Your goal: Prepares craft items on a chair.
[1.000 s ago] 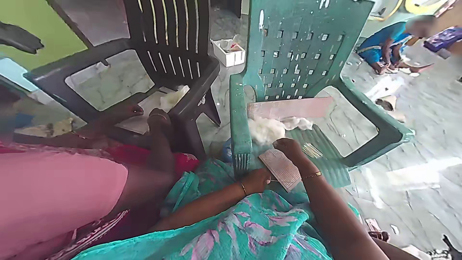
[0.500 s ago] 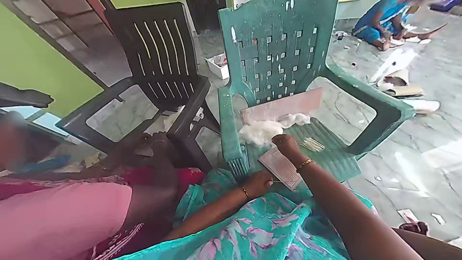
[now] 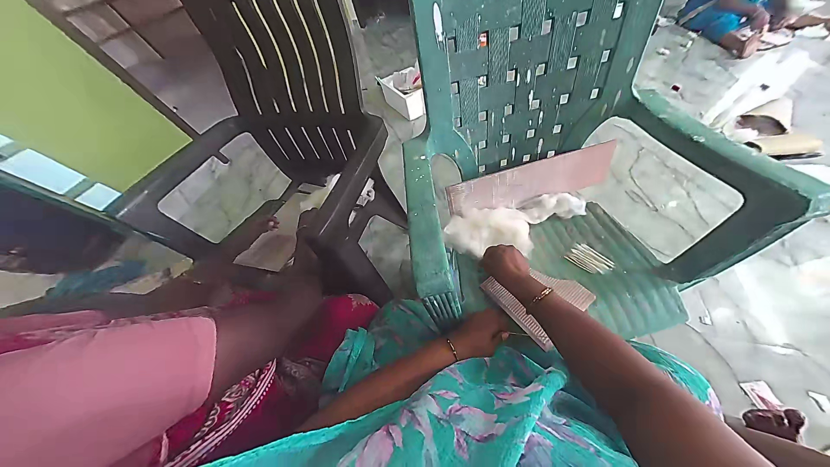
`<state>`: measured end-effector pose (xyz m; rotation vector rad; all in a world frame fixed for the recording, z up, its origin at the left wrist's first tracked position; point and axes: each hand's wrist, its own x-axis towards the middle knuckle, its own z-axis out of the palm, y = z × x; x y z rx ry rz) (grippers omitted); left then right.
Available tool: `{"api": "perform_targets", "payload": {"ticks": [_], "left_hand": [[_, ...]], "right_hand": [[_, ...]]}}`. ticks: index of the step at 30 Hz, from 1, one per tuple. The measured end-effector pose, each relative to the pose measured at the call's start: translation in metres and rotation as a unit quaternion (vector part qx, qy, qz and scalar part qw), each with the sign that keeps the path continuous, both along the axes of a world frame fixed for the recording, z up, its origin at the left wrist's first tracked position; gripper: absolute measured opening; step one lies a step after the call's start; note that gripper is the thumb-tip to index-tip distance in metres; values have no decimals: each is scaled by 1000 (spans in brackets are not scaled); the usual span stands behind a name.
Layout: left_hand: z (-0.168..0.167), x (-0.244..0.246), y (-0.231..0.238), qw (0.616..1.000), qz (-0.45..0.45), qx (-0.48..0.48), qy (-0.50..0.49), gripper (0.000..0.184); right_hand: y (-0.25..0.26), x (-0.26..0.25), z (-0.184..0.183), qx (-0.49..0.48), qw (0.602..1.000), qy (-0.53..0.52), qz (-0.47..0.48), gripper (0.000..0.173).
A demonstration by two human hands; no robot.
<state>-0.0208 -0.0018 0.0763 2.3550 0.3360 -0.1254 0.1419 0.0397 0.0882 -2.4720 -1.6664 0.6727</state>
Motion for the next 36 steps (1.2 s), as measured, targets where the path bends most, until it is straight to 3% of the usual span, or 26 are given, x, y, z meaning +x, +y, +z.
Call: {"api": "perform_targets", "payload": {"ticks": [2, 5, 10, 14, 17, 21, 24, 26, 29, 32, 36], "left_hand": [[1, 0, 0, 1000, 1, 2, 9, 33], [-2, 1, 0, 1000, 6, 5, 11, 33], [2, -1, -3, 999, 44, -12, 23, 34], [17, -7, -10, 987, 140, -81, -26, 32], [32, -2, -17, 958, 237, -113, -113, 28], [58, 15, -19, 910, 326, -157, -203, 33], [71, 25, -22, 896, 339, -212, -194, 32], [77, 29, -26, 899, 323, -245, -165, 22], [75, 32, -30, 905, 308, -264, -127, 10], [69, 33, -32, 895, 330, -271, -129, 7], [66, 34, -31, 881, 353, -281, -140, 7]], "right_hand": [[-7, 3, 3, 17, 999, 30, 24, 25], [-27, 15, 8, 141, 981, 119, 55, 21], [-62, 39, 33, 214, 952, 217, -13, 19], [-90, 64, 41, 227, 907, 345, -85, 16], [-115, 75, 42, 244, 869, 425, -77, 17], [-138, 70, 51, 254, 865, 434, 6, 22], [-145, 66, 54, 219, 880, 417, 62, 26], [-149, 61, 55, 201, 894, 394, 76, 28], [-152, 59, 51, 225, 891, 388, 63, 24], [-151, 63, 40, 277, 862, 424, 23, 16], [-151, 71, 33, 259, 843, 471, -15, 26]]}}
